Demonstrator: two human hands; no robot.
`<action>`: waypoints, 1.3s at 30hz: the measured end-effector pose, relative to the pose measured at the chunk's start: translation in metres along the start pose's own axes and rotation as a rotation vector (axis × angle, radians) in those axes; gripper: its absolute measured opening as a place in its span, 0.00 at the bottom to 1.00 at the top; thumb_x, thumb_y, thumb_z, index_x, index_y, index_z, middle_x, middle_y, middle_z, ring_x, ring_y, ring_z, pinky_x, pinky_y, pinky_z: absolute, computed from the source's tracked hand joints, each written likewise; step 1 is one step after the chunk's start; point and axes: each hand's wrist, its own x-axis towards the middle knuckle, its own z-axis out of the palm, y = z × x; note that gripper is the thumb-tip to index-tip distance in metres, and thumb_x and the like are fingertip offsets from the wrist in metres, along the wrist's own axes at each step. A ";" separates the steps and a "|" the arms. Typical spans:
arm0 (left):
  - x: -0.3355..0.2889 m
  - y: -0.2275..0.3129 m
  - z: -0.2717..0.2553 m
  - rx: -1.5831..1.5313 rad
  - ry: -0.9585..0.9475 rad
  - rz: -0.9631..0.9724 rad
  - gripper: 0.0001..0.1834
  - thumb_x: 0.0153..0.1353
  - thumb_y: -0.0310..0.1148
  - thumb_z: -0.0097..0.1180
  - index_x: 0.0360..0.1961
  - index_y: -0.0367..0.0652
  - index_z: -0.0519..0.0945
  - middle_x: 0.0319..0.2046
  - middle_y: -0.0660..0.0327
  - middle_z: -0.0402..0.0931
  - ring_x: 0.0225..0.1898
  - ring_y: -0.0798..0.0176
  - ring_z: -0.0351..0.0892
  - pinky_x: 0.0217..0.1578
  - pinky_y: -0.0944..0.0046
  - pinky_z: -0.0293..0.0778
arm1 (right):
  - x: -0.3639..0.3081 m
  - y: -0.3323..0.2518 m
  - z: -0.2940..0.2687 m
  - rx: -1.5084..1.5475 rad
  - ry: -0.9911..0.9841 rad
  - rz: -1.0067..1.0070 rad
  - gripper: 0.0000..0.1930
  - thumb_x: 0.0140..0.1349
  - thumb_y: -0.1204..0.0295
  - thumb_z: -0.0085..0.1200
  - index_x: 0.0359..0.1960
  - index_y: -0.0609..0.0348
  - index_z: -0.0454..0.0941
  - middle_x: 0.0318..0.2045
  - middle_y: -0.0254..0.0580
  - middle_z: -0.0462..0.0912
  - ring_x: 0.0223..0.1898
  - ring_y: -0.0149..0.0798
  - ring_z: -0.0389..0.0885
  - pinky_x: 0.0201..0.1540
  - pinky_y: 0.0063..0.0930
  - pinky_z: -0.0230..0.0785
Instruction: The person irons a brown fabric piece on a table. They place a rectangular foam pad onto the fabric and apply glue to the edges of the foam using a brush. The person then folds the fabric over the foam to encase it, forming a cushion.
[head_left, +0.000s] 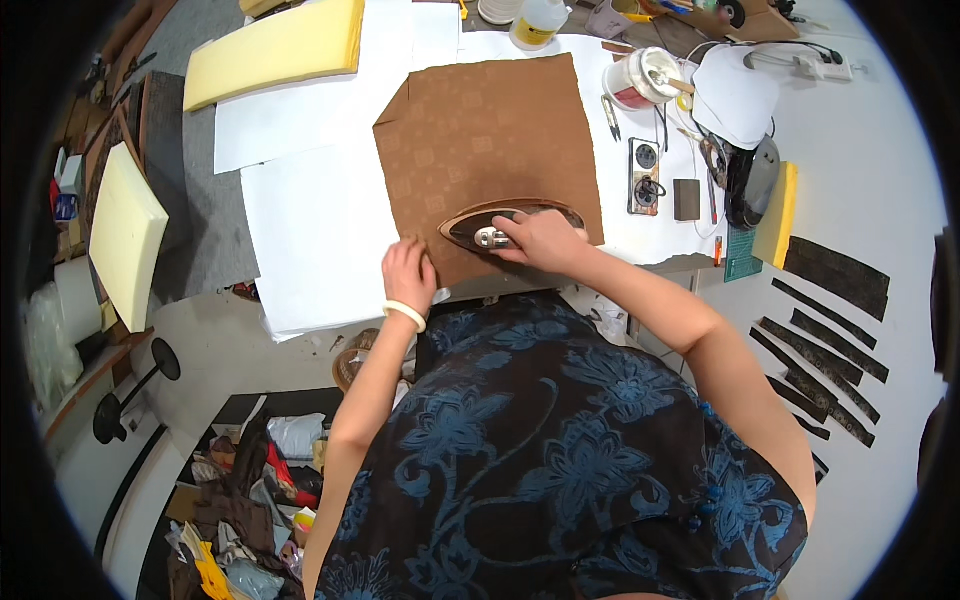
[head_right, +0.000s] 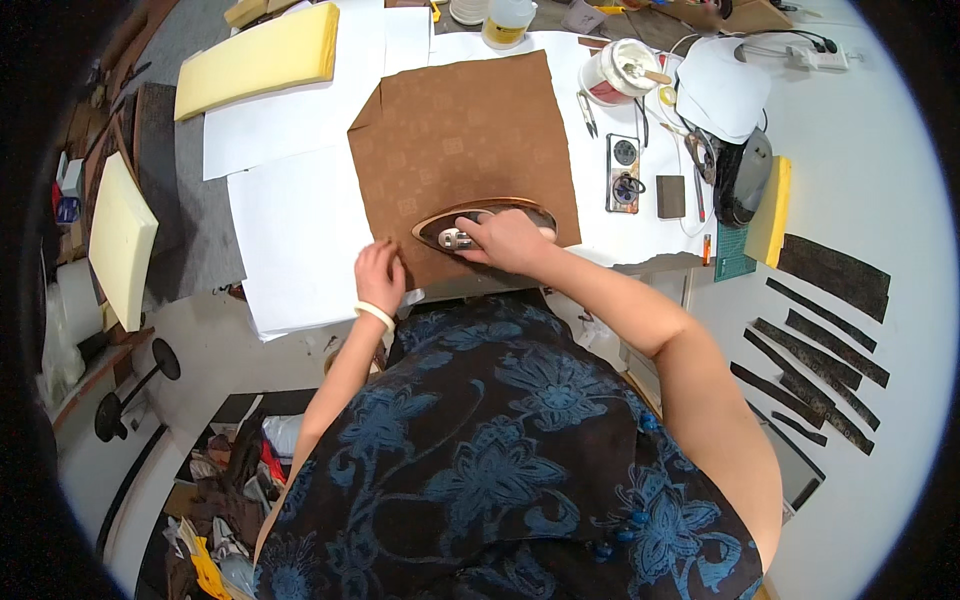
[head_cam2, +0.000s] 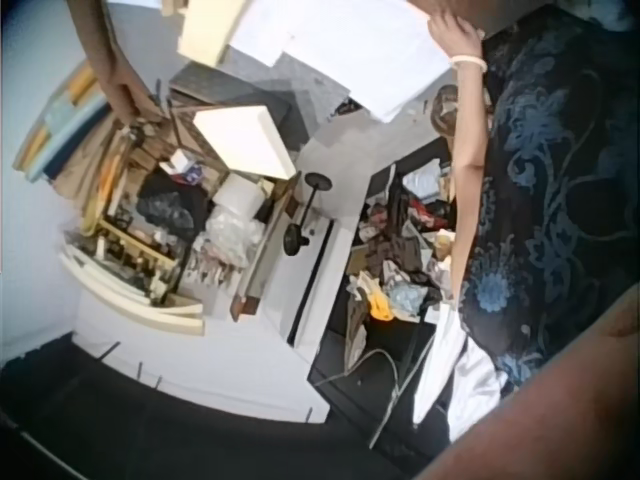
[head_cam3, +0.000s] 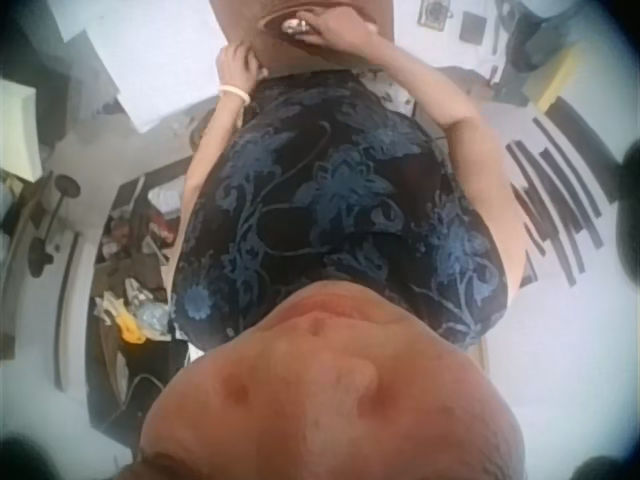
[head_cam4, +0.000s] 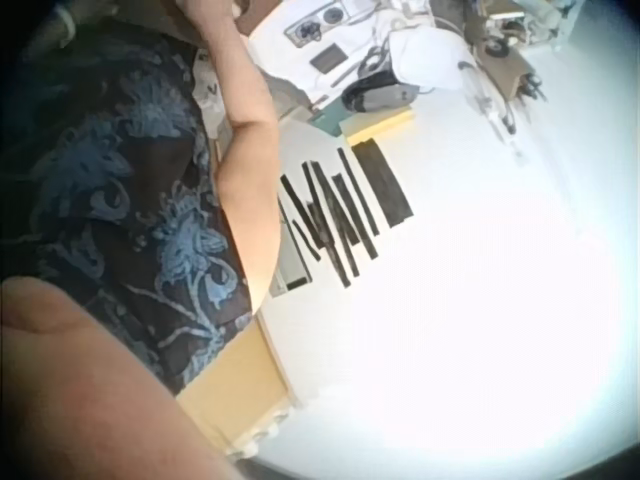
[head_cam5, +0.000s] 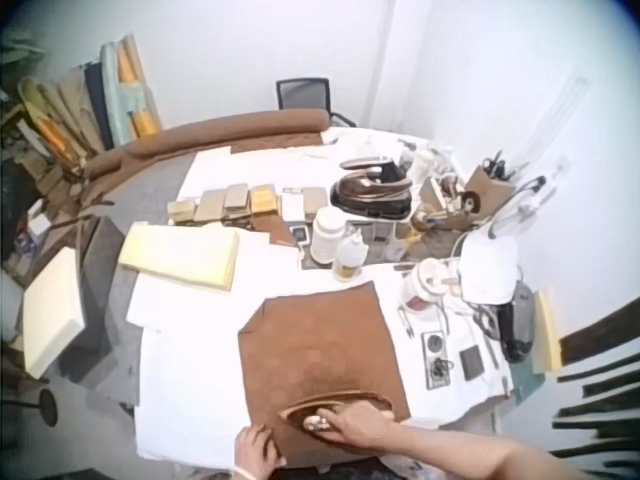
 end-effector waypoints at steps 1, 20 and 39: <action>0.021 -0.006 -0.003 0.015 0.033 0.014 0.13 0.61 0.24 0.59 0.47 0.37 0.83 0.52 0.48 0.81 0.58 0.41 0.76 0.62 0.44 0.69 | -0.005 -0.007 -0.001 -0.006 -0.035 0.056 0.23 0.66 0.48 0.62 0.51 0.51 0.77 0.32 0.51 0.85 0.30 0.57 0.86 0.33 0.50 0.78; 0.228 -0.070 0.001 0.366 -0.054 -0.059 0.32 0.64 0.32 0.59 0.71 0.43 0.73 0.75 0.47 0.62 0.68 0.42 0.65 0.68 0.45 0.63 | 0.171 0.025 -0.026 0.185 0.327 0.503 0.20 0.75 0.59 0.53 0.56 0.62 0.66 0.37 0.62 0.86 0.36 0.70 0.85 0.40 0.61 0.77; 0.096 -0.031 0.002 0.248 -0.312 -0.136 0.48 0.65 0.49 0.68 0.80 0.42 0.60 0.82 0.43 0.43 0.83 0.42 0.40 0.80 0.43 0.42 | 0.189 0.078 -0.085 -0.167 -0.084 -0.164 0.31 0.69 0.36 0.52 0.64 0.40 0.75 0.38 0.46 0.90 0.37 0.57 0.88 0.39 0.50 0.79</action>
